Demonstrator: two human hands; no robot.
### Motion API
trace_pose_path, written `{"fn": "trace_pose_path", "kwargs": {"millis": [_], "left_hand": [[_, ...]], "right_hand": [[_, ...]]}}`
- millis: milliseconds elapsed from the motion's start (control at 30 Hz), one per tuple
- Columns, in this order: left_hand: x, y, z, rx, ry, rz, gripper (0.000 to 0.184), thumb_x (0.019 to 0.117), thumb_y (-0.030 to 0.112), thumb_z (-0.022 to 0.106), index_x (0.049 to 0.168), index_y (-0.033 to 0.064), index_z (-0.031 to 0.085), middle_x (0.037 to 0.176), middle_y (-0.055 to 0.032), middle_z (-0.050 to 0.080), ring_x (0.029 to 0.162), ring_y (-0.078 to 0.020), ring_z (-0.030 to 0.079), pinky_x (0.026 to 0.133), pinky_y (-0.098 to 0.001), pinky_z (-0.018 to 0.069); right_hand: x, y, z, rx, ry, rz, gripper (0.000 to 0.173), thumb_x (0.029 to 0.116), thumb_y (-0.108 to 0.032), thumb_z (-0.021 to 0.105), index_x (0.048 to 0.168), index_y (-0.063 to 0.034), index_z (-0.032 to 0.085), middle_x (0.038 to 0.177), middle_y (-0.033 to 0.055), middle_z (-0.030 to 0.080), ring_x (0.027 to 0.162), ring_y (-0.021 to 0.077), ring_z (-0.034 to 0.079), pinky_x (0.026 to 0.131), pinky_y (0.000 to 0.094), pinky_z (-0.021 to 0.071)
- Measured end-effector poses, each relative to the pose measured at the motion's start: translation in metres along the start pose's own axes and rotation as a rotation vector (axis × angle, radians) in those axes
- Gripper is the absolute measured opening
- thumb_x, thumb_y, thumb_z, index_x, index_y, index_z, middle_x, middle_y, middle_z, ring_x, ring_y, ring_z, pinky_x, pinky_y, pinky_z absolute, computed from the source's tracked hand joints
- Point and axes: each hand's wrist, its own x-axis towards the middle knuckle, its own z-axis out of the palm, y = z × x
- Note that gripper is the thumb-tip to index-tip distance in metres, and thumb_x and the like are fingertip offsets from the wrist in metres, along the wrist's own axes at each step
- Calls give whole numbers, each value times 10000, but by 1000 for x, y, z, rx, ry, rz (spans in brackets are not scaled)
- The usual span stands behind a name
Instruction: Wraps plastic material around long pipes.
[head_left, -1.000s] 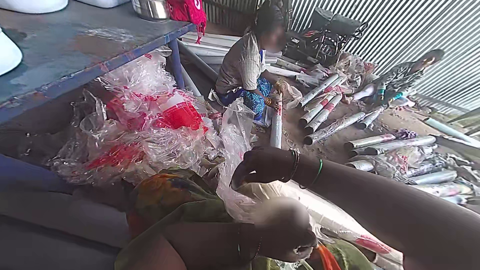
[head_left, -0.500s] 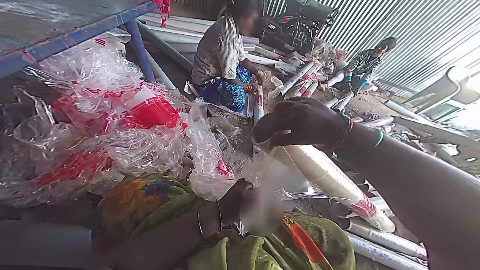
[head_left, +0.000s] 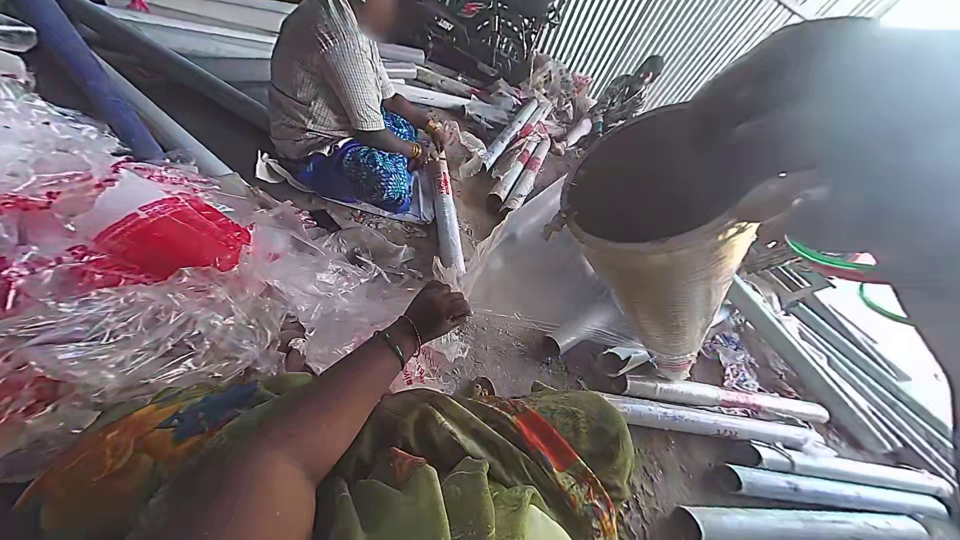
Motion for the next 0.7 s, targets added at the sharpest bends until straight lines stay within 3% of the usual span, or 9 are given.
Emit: {"fn": "trace_pose_path", "kwargs": {"millis": [33,100,167,233,367,467,567,633,700], "left_hand": [[8,-4,5,33,14,39,135,899,152,647,831,95,749,762,-92,702,715,-312,665,755,-499,532],[23,3,5,52,28,89,139,913,189,642,896,138,769,808,-80,715,738,-315,657,778,-508,522],[19,21,-3,28,23,113,218,958,304,622,1025,199,801,933,-54,754,788,-286,653,810,-488,507],[6,38,-17,20,-64,140,345,1004,448,543,1201,254,748,1153,-42,734,935,-274,663,908,-510,479],[-30,63,-47,-34,-257,157,394,1005,469,538,1215,208,745,1444,-44,608,1234,-313,619,1090,-636,361],[-50,77,-57,-125,-175,127,387,1031,446,506,1181,188,752,1340,-40,682,1241,-230,632,1147,-546,338],[-56,81,-74,-299,37,-51,358,1024,402,555,1091,111,754,1002,-63,774,955,-140,720,1093,-411,435],[-47,82,-88,-347,118,-178,374,1003,407,596,1142,82,718,1055,-76,757,1036,-126,689,1031,-342,488],[-26,86,-95,-364,148,-228,534,955,474,648,1247,27,681,1198,-123,709,1175,-158,634,1041,-335,485]], "right_hand": [[-15,0,-5,-3,44,8,585,1024,-650,352,1067,-201,725,1020,44,701,964,212,668,814,491,522],[-65,13,-19,18,105,85,471,1021,-572,477,1124,-198,744,1101,39,697,1052,165,651,909,430,518],[-112,21,-21,25,232,224,378,964,-532,599,1025,-179,718,1026,10,673,986,94,642,848,345,529],[-135,18,-25,19,289,373,382,928,-525,660,1030,-158,692,1029,9,666,998,75,642,870,323,539],[-131,15,-15,-144,270,294,451,992,-557,543,1102,-157,720,1093,74,691,1051,172,658,894,418,514],[-110,11,-5,-197,199,144,498,1032,-566,427,1153,-174,708,1164,91,680,1118,255,643,943,503,492],[-87,1,4,-161,183,44,535,1025,-612,390,1075,-174,694,1094,84,666,1092,283,626,912,545,474],[-76,-19,6,-142,203,-1,545,1014,-619,411,1050,-162,706,1070,91,684,1122,293,626,943,541,478],[-56,-61,3,-154,244,-45,521,1049,-530,420,933,-90,673,911,139,659,1011,315,636,871,485,486]]}}
